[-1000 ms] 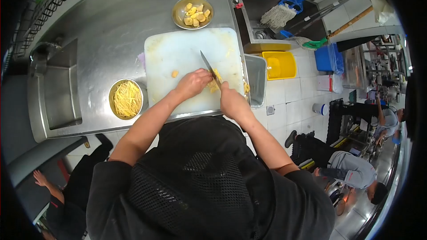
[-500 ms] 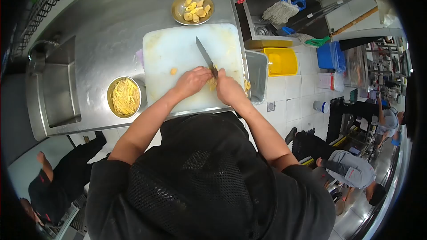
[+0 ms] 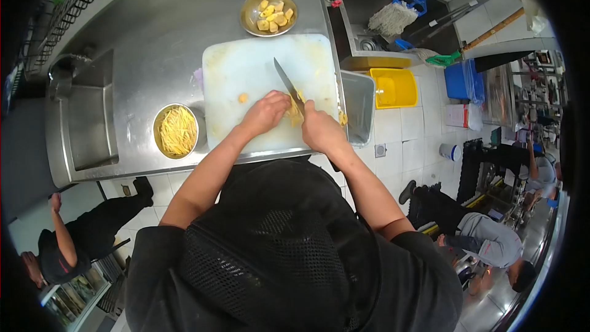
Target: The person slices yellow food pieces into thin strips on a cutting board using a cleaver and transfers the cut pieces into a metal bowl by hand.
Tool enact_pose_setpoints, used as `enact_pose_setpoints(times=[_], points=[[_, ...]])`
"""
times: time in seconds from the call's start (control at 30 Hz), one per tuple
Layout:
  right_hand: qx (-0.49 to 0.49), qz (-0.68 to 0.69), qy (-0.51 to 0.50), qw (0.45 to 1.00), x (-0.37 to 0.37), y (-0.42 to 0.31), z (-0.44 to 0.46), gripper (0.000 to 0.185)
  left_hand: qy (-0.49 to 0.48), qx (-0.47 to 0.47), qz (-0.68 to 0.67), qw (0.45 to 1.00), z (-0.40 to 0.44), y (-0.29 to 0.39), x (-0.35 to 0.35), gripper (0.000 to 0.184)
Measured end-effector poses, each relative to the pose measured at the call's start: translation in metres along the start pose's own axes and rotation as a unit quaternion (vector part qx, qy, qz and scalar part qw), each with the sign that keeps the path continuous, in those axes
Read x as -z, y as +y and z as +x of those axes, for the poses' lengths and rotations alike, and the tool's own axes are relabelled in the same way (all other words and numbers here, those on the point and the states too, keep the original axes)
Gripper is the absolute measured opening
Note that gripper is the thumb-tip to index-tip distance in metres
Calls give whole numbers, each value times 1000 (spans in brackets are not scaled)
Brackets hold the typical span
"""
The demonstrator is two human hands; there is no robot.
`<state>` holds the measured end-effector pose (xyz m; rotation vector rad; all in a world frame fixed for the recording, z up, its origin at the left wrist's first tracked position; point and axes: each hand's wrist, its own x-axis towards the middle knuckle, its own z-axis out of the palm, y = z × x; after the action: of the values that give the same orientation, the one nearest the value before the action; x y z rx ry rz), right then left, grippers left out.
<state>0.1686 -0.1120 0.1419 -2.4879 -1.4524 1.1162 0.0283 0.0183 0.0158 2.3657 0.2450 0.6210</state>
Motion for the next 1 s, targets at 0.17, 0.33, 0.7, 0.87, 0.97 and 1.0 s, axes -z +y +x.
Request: enact_pose_setpoints(times=[0.17, 0.33, 0.7, 0.87, 0.97, 1.0], points=[[-32, -42, -48, 997, 3, -12, -19, 26, -12, -34, 23, 999, 0, -3, 3, 13], [-34, -23, 5, 999, -27, -3, -11, 25, -21, -46, 28, 998, -2, -10, 1, 13], [8, 9, 68, 998, -63, 26, 23, 25, 26, -73, 54, 996, -7, -19, -14, 11], [59, 29, 111, 992, -69, 40, 44, 32, -12, -99, 85, 991, -5, -22, -15, 19], [54, 18, 105, 993, -67, 34, 40, 34, -10, -89, 84, 992, -6, -16, -15, 20], [50, 17, 99, 994, -66, 32, 40, 34, -8, -77, 75, 994, -6, -15, -16, 19]])
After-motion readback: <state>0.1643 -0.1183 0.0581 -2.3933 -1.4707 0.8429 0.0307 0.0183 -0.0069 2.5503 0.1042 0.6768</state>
